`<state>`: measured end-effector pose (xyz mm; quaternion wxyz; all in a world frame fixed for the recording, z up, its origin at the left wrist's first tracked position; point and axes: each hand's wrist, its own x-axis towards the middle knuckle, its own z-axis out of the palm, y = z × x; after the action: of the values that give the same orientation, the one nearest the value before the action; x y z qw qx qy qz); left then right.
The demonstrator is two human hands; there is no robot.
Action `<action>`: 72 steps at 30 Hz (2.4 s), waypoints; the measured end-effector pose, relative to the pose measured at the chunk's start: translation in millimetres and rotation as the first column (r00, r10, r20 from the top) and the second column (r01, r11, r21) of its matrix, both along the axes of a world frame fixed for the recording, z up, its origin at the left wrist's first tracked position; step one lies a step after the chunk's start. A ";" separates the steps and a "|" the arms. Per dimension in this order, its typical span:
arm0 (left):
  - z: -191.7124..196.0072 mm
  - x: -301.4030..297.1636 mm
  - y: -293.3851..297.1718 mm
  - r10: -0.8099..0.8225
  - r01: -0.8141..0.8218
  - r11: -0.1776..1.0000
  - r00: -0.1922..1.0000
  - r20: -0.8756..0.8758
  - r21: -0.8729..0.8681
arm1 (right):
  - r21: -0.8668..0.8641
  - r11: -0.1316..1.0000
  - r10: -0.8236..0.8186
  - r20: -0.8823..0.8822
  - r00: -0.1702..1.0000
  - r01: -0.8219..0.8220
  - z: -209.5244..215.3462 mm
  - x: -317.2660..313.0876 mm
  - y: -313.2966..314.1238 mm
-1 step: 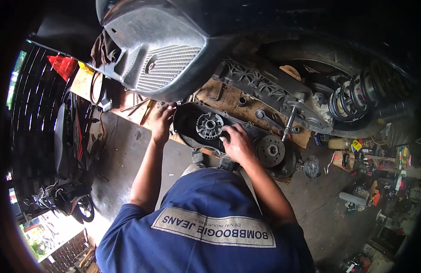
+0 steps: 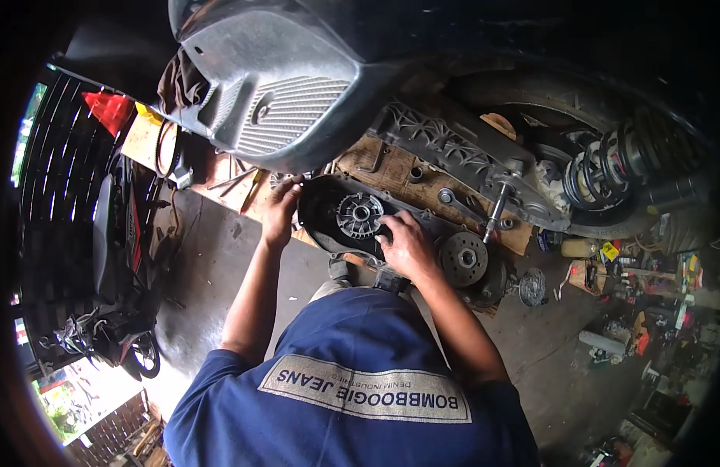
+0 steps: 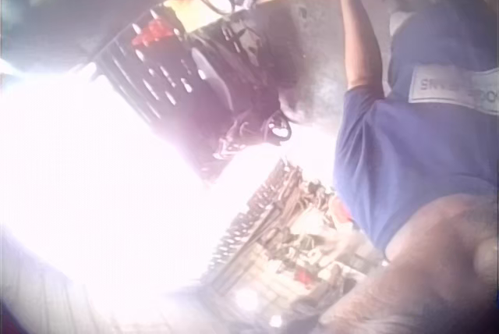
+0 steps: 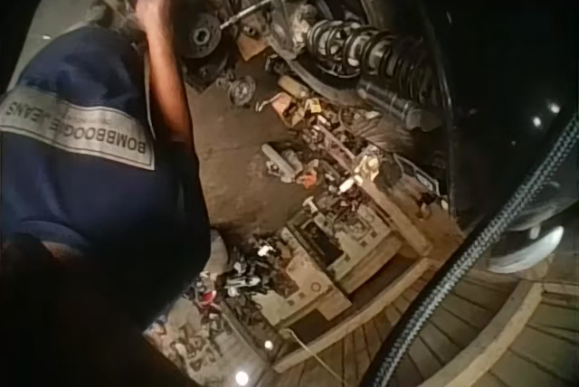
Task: The person removes a motorcycle drive belt and uses a wrench and pliers to loosen and remove a nut from the rear wheel hub. They then remove the hub assembly and place it on a wooden board, followed by disassembling the clutch assembly and placing the parts on the board.
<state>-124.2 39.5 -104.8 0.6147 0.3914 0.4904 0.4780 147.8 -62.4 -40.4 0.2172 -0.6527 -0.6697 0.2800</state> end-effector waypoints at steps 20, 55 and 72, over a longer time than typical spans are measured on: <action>7.1 18.3 -32.5 0.143 0.013 0.959 0.841 -0.522 0.284 | -0.063 0.990 0.128 -0.005 0.992 -0.128 -17.3 -5.7 10.1; 60.4 30.1 -63.3 0.133 0.166 0.908 0.756 -0.641 0.385 | 0.131 0.971 0.213 -0.081 0.974 -0.201 -14.0 -8.4 11.6; 96.5 63.4 -67.8 -0.073 0.513 0.840 0.432 0.899 -0.178 | 0.467 0.868 0.274 -0.165 0.947 -0.169 48.3 -19.6 -9.1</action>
<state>-60.8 -28.2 -8.4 0.9198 0.0335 0.1267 0.3697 128.2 -71.5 7.9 0.4021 -0.4673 -0.7576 0.2143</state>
